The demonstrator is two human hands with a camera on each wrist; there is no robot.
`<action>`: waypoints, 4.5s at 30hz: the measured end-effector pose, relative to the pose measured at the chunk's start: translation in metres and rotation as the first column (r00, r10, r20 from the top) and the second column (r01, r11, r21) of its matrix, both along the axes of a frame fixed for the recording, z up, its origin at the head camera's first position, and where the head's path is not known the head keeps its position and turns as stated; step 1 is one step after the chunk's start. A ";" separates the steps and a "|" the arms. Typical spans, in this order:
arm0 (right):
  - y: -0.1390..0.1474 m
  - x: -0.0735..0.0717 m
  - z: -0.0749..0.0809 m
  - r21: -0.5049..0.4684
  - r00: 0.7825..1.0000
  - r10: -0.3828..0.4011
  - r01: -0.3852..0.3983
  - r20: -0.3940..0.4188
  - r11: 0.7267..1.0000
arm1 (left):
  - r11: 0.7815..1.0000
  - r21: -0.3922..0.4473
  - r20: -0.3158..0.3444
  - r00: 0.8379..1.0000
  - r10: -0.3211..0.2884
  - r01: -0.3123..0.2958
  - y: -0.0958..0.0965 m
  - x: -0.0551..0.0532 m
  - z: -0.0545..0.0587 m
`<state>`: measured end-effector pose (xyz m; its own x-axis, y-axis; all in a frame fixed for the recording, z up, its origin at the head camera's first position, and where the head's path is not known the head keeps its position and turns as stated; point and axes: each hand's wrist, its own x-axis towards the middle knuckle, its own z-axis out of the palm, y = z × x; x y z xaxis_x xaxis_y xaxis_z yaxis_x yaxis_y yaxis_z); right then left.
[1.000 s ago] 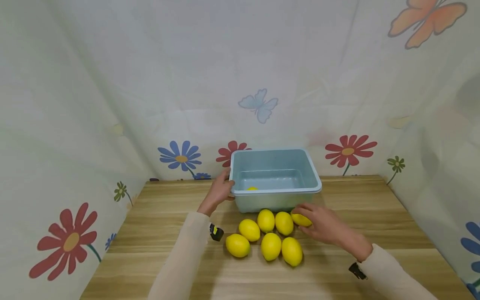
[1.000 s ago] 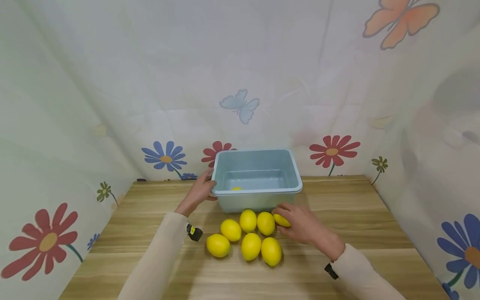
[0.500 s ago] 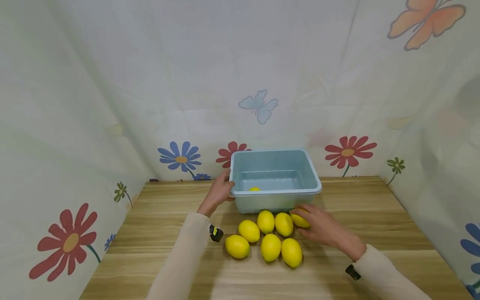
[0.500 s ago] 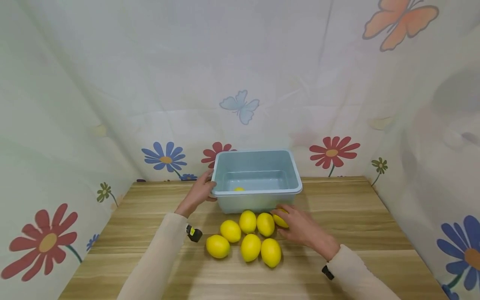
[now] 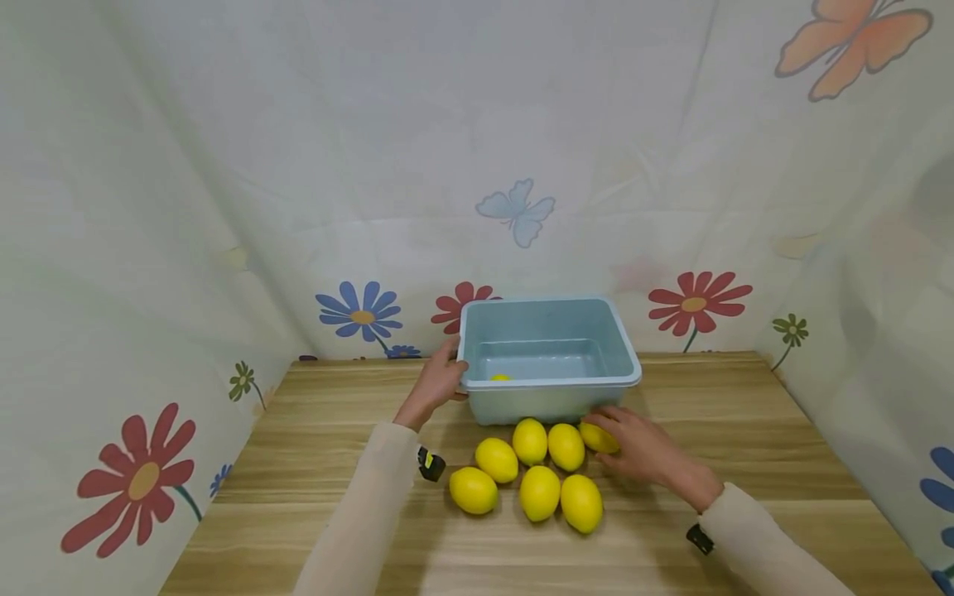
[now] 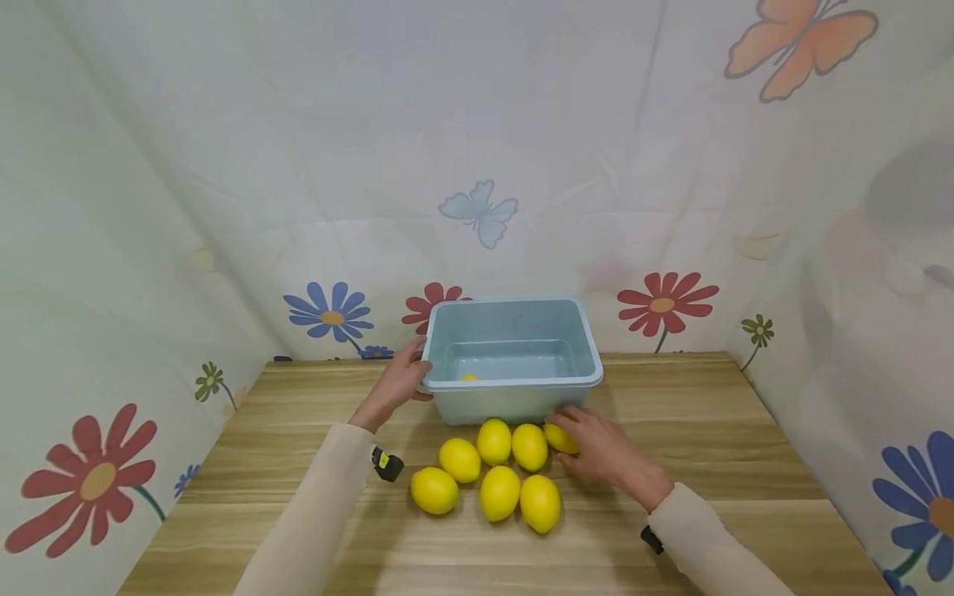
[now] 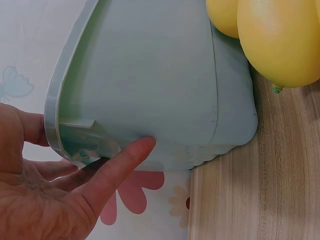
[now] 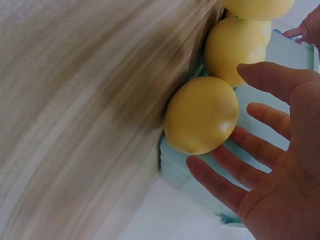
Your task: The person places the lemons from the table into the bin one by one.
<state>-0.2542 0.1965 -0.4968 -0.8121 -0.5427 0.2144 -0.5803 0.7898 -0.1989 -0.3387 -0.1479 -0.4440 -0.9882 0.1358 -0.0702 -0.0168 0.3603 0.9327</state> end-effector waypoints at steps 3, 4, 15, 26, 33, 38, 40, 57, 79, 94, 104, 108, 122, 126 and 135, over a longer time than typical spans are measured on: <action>0.000 -0.001 -0.001 -0.004 1.000 0.003 -0.003 -0.007 1.000 | 1.000 0.000 0.000 1.000 0.002 -0.002 0.000 0.001 0.001; 0.000 -0.001 -0.001 -0.005 1.000 0.001 -0.001 -0.006 1.000 | 1.000 0.001 -0.001 1.000 0.001 -0.001 0.000 0.001 0.001; -0.003 -0.005 -0.012 0.026 0.999 -0.015 0.014 0.039 1.000 | 1.000 -0.018 -0.009 1.000 0.005 -0.005 0.000 0.001 0.000; -0.006 -0.007 -0.016 0.031 0.991 -0.052 0.049 0.127 0.998 | 1.000 -0.023 -0.004 1.000 0.006 -0.006 0.000 0.000 0.000; -0.007 -0.011 -0.022 0.029 0.995 -0.043 0.041 0.092 0.999 | 0.999 -0.036 -0.011 1.000 0.020 -0.020 0.001 0.002 -0.001; -0.007 -0.012 -0.020 0.024 0.995 -0.043 0.040 0.094 0.999 | 0.999 -0.034 -0.013 1.000 0.020 -0.021 0.001 0.002 0.000; -0.007 -0.013 -0.018 0.022 0.994 -0.045 0.043 0.098 0.999 | 0.999 -0.029 -0.012 1.000 0.016 -0.016 0.001 0.002 0.000; -0.006 -0.005 0.002 0.000 0.998 -0.016 0.016 0.056 1.000 | 1.000 -0.020 -0.021 1.000 0.008 -0.008 0.001 0.002 0.001; -0.019 0.012 0.036 -0.036 0.998 0.045 -0.046 -0.045 0.998 | 0.999 -0.038 -0.013 1.000 0.010 -0.010 0.002 0.002 0.003; -0.024 0.017 0.067 -0.049 0.979 0.099 -0.109 -0.176 0.993 | 1.000 -0.010 -0.023 1.000 -0.008 0.007 0.001 0.000 0.001; -0.024 0.015 0.076 -0.051 0.982 0.075 -0.085 -0.173 0.995 | 1.000 -0.001 -0.027 1.000 -0.010 0.010 0.000 0.000 0.003; -0.024 0.012 0.081 -0.066 0.984 0.071 -0.083 -0.165 0.994 | 1.000 -0.006 -0.022 1.000 -0.007 0.007 0.001 0.000 0.003; -0.023 0.007 0.090 -0.099 0.986 0.053 -0.069 -0.160 0.993 | 1.000 -0.002 -0.013 1.000 0.004 -0.004 0.000 0.000 0.000; -0.022 0.004 0.093 -0.106 0.981 0.051 -0.072 -0.185 0.992 | 1.000 -0.007 -0.022 1.000 0.009 -0.009 -0.001 0.001 0.001; -0.018 -0.002 0.102 -0.107 0.979 0.049 -0.071 -0.200 0.992 | 1.000 -0.012 -0.017 1.000 0.004 -0.004 0.001 -0.001 0.004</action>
